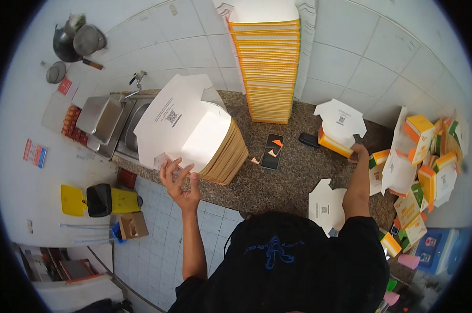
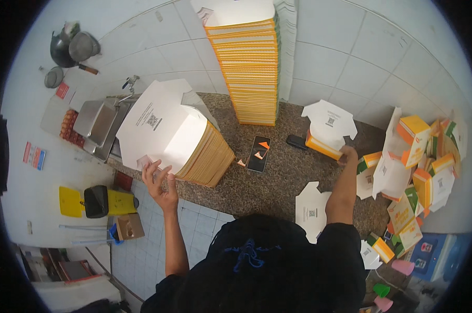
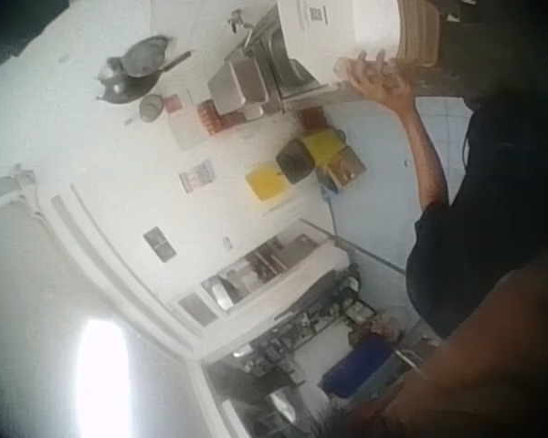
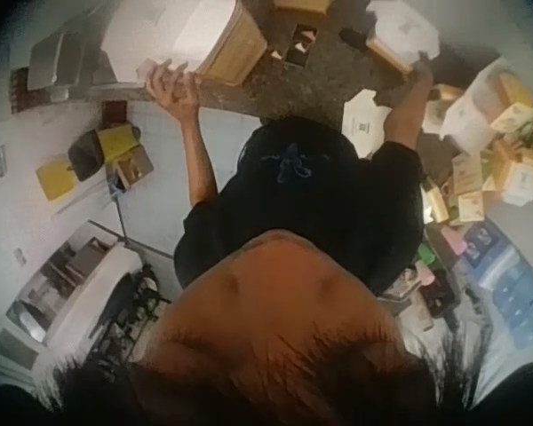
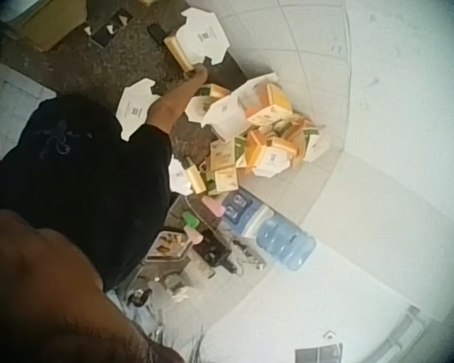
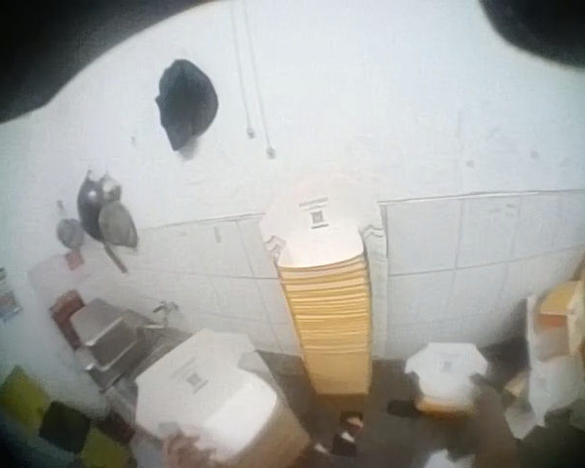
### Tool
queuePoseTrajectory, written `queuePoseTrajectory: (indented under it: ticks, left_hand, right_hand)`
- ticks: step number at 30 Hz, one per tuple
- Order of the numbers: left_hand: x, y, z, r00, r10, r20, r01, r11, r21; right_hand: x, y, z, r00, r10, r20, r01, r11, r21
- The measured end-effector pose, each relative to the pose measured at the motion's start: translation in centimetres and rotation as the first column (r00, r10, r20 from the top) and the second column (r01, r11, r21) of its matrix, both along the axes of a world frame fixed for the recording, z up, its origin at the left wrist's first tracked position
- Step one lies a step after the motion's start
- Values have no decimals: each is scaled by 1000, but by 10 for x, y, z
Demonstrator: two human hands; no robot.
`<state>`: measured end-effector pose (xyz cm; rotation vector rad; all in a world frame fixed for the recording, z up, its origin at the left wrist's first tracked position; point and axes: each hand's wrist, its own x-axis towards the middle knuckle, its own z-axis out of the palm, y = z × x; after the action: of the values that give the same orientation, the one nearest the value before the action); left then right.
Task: Assembling cardboard takeout boxes and stacking them on a counter.
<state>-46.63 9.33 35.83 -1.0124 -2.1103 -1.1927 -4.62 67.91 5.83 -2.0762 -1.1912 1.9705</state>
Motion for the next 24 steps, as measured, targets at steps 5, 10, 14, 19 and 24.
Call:
queuePoseTrajectory:
  ticks: [5,10,14,19,24]
  left_hand:
    - [-3,-30,23,991,-116,-66,108,987,-116]
    - [-12,-41,24,988,-115,-102,93,976,-197]
    - [-18,-34,29,980,-176,-95,154,967,-203]
    - [-21,-35,19,977,-202,-73,192,974,-122]
    - [-21,-25,15,984,-139,-111,128,987,-97]
  right_hand:
    - [-29,-24,45,956,219,197,-275,905,325]
    - [-99,-70,173,881,468,65,-378,615,692]
    - [-205,-179,312,757,645,-108,-294,483,825]
    - [-353,-295,408,383,880,282,-320,-160,934]
    - [-444,-315,420,245,723,646,-590,-417,691]
